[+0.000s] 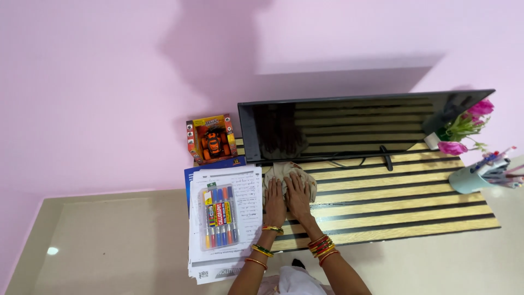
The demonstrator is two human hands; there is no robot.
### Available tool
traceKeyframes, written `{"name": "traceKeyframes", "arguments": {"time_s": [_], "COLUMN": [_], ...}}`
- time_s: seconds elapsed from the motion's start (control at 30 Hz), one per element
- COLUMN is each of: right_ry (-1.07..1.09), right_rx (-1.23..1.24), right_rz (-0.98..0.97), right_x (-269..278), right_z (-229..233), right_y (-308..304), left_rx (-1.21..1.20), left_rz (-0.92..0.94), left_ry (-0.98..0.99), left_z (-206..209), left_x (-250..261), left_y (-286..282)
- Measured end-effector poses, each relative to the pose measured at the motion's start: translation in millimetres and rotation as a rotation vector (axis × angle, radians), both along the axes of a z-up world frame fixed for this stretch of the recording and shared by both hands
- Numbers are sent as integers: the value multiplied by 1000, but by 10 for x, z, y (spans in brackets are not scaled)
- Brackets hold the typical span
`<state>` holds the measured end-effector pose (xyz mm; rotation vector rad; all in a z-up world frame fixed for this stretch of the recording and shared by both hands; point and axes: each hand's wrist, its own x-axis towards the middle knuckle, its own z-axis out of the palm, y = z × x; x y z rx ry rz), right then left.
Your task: The person wipes the top of a washing machine with a cloth, then walks to a bedroom and wipes a tiled cabinet and a TV stand. The person uses a cloth to clean the surfaces of the washing machine, cabinet, and TV stand.
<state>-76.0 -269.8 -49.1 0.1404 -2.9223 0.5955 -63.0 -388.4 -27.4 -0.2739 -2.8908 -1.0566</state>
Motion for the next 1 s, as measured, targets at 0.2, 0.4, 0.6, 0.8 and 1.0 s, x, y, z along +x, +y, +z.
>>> {"name": "traceKeyframes", "arguments": {"time_s": [0.2,0.4,0.6,0.8,1.0], "right_ry": [74,154,88,84,54], "right_rx": [-32,-7,-40,3,4], "right_rz": [-144,-362,-467,-481,-496], "right_x": [371,891,1064,1030,944], "right_z": [5,23,21,-21,-64], "right_y": [-108,-146,109,607,1118], "left_rx": [-25,13,29,-37,-52], "left_rz": [-165,-324,-402,-471,-477], "left_ry": [-9,34,28,46,113], "left_z": [-51,-73,-8,-126,-219], "left_x": [120,398,456,330,193], "left_y": [-102,-1,290,781,1276]}}
